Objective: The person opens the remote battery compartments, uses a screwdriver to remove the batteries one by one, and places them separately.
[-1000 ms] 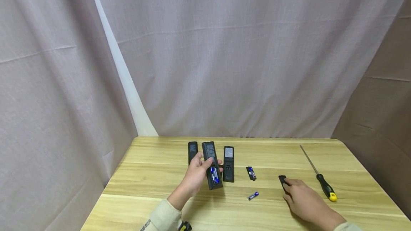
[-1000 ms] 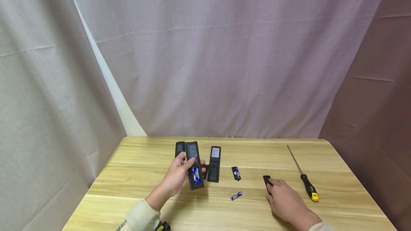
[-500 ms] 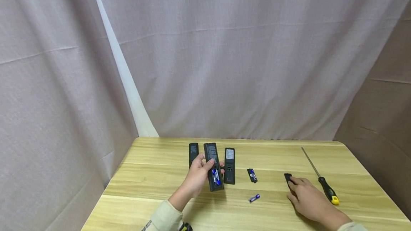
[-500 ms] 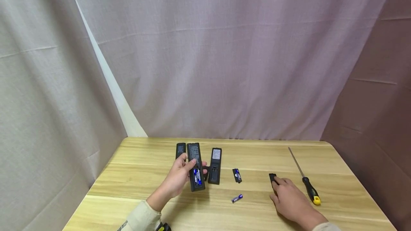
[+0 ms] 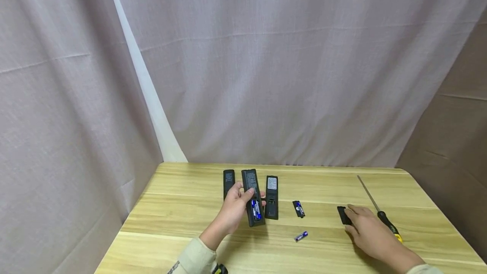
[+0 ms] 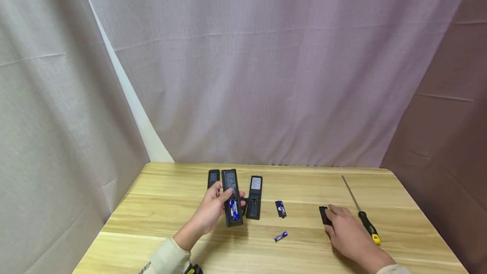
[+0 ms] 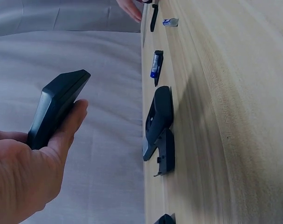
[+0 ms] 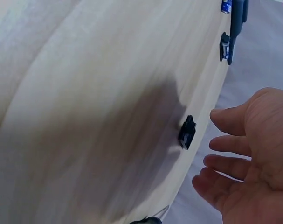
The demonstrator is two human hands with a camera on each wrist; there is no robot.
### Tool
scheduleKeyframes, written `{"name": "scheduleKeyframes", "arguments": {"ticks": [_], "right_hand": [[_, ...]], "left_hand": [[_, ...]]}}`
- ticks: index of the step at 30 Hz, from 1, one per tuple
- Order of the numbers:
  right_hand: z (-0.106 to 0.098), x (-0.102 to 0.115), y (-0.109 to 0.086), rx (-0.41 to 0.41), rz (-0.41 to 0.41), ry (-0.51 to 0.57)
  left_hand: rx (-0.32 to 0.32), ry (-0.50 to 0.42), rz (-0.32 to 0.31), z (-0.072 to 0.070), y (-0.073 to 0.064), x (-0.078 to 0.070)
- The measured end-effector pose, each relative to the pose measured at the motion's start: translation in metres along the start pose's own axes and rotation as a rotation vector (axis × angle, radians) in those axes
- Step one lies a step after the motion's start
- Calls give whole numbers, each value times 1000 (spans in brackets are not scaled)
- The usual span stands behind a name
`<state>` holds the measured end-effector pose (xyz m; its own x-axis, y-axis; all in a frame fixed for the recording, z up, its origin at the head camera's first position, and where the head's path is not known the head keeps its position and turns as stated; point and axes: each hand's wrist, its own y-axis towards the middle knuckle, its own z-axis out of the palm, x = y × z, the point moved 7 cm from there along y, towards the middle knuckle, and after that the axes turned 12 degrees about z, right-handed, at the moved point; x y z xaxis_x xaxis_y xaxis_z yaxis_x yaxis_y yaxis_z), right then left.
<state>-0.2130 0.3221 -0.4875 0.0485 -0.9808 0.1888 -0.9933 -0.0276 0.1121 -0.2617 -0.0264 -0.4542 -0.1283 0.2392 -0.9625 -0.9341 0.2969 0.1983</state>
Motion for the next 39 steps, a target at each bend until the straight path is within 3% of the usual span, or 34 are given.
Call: {"name": "scheduleKeyframes", "arguments": {"ticks": [6, 11, 17, 25, 39], "right_hand": [[-9, -10, -1, -62, 33, 27], [-19, -23, 0, -167, 67, 45], [-27, -40, 3, -207, 167, 70], [-19, -75, 4, -22, 347, 60], [2, -99, 6, 159, 408, 36]], "left_hand": [[-7, -2, 6, -1, 2, 2], [2, -7, 7, 1, 4, 2], [-2, -3, 10, 1, 5, 1], [7, -6, 0, 1, 5, 3], [-7, -7, 1, 1, 5, 5]]}}
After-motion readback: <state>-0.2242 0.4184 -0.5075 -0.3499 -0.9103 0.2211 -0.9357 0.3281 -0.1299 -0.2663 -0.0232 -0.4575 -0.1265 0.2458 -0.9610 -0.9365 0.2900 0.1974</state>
